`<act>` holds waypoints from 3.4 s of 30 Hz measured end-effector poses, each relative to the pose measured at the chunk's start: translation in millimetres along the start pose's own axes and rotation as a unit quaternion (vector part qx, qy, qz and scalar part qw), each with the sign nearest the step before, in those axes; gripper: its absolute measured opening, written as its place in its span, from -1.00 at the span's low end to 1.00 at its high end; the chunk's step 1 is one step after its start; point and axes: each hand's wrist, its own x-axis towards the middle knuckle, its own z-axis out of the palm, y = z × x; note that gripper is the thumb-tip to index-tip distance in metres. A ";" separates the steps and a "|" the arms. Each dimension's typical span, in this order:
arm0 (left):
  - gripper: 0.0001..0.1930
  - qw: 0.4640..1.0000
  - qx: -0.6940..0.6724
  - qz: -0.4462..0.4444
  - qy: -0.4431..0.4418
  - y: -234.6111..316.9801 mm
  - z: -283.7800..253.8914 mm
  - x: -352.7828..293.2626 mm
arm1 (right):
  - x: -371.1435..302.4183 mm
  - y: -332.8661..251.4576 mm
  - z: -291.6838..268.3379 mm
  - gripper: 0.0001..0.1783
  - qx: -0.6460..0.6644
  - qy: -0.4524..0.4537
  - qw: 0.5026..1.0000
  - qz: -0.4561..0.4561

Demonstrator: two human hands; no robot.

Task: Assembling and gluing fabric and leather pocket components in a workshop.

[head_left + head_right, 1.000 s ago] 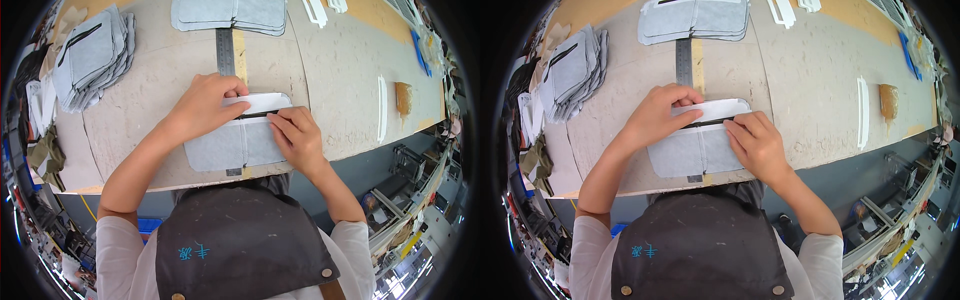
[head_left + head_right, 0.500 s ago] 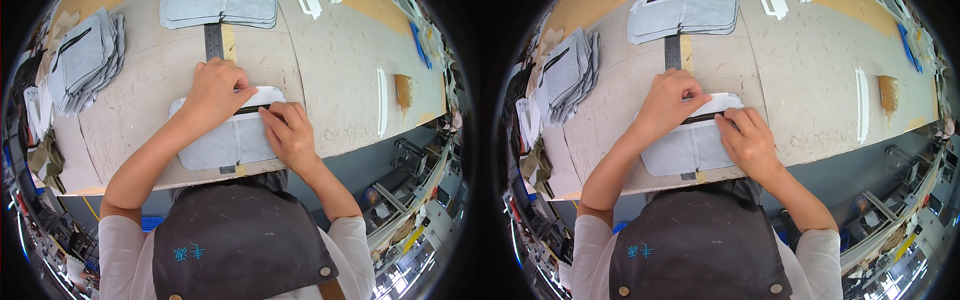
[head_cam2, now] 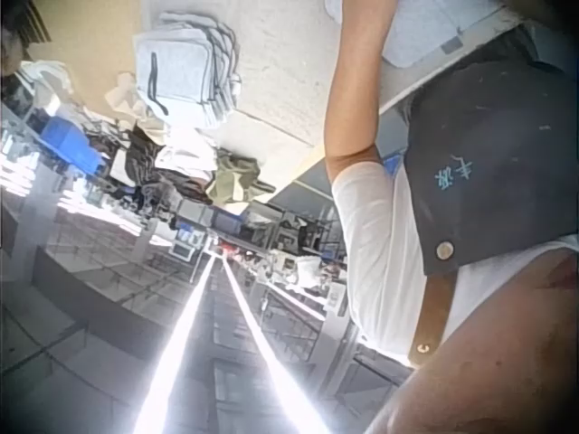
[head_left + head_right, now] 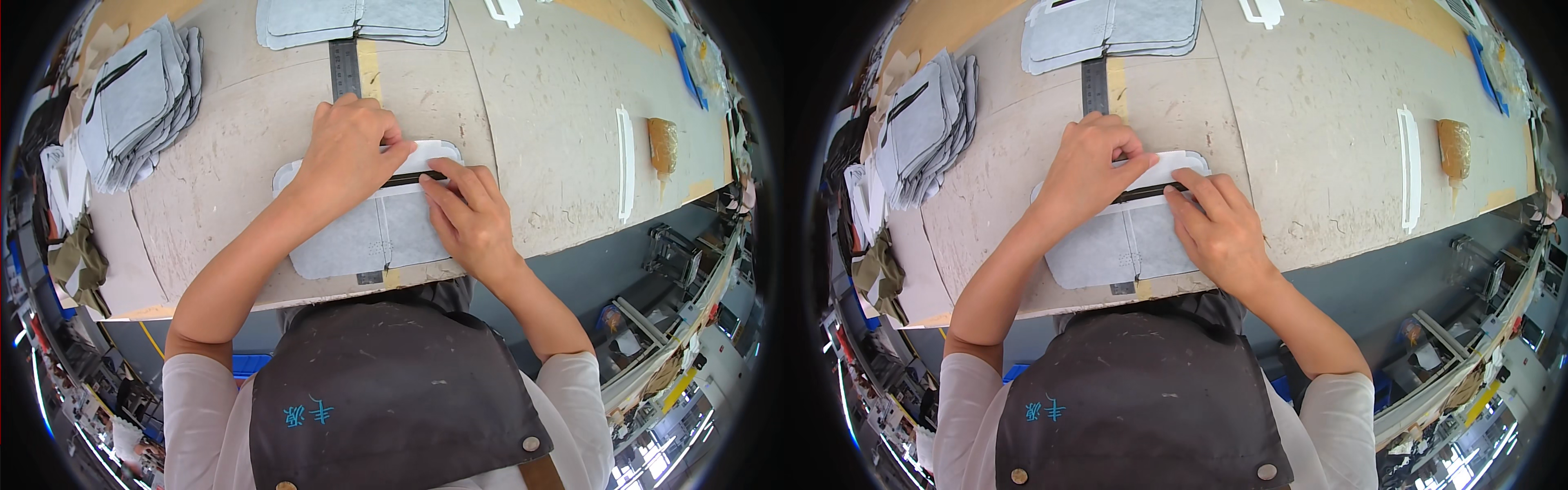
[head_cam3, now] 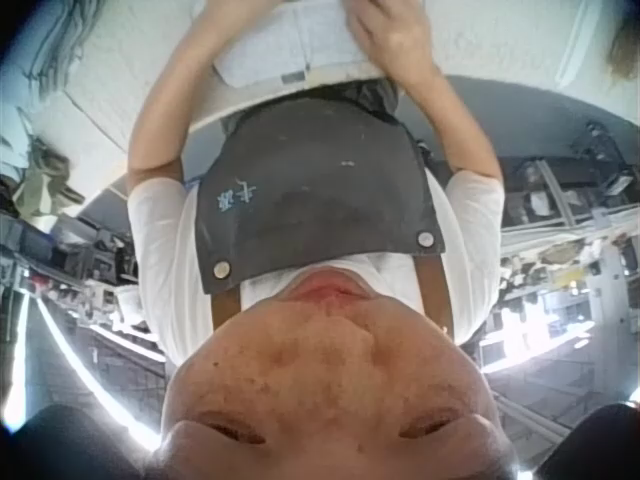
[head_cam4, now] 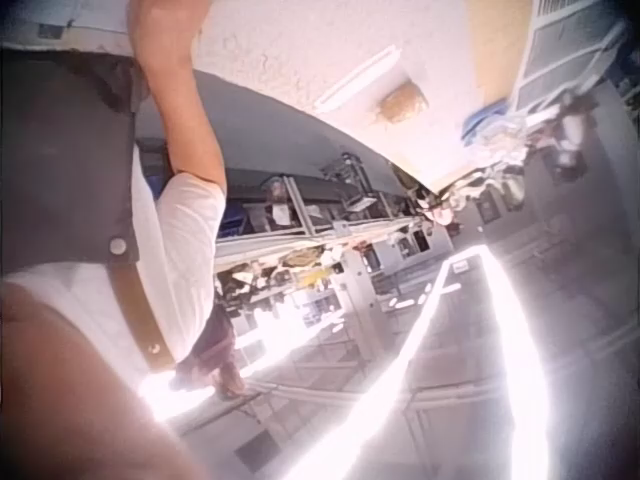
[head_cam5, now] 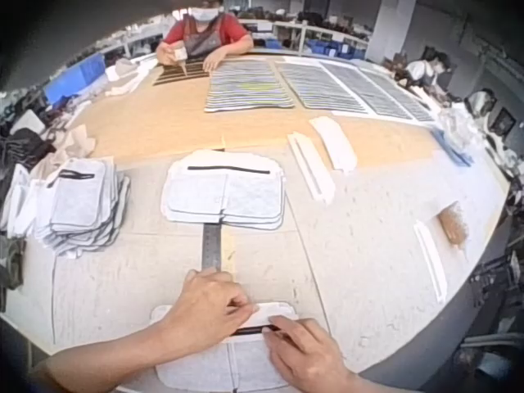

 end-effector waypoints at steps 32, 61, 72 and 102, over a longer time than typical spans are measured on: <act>-0.80 0.996 -0.001 0.069 0.050 -23.5 -4.1 -10.1 | 14.7 -7.2 -9.7 -0.49 -0.114 -0.147 0.980 -0.064; -0.86 0.996 -0.020 0.056 0.069 -48.8 -30.0 -41.1 | 25.7 -20.4 21.7 -0.60 -0.007 -0.112 0.990 -0.082; -0.85 0.994 -0.006 0.073 0.080 -54.0 -26.1 -45.2 | 26.4 -21.7 19.8 -0.51 -0.027 -0.138 0.987 -0.081; -0.16 0.979 0.191 0.034 -0.061 -21.9 -15.1 -109.9 | 16.2 -10.6 -3.7 -0.37 -0.124 -0.220 0.965 -0.066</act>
